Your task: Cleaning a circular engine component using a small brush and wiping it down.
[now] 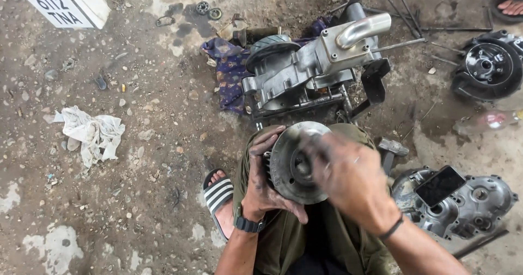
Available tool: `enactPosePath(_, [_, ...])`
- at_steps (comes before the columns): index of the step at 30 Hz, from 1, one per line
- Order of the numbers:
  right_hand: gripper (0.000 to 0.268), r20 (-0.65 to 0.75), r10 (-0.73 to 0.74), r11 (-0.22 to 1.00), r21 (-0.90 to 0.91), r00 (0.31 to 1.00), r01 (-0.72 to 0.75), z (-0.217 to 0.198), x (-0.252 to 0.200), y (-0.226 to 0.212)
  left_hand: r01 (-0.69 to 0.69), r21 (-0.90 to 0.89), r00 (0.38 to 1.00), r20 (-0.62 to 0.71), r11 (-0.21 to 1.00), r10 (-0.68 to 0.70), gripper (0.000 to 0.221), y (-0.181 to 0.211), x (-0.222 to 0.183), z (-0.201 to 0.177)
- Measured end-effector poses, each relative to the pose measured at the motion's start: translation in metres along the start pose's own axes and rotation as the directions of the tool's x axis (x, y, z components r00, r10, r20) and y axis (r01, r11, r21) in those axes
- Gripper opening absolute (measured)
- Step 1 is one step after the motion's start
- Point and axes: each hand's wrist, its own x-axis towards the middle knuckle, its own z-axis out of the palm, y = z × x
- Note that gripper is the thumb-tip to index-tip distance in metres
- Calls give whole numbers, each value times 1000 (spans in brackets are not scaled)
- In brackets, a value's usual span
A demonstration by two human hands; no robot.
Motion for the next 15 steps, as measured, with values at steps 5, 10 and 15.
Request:
enactPosePath(5, [33, 44, -21, 997, -67, 999, 24, 5, -13, -1, -24, 14, 1000, -7, 1000, 24, 124, 0, 2, 0])
enactPosePath(10, [12, -86, 54, 989, -136, 995, -65, 3, 6, 23, -91, 26, 996, 3, 996, 91, 123, 7, 3, 1])
enactPosePath(15, [28, -12, 38, 991, -125, 999, -40, 1, 3, 21, 1, 0, 1000, -9, 1000, -1, 122, 7, 5, 1])
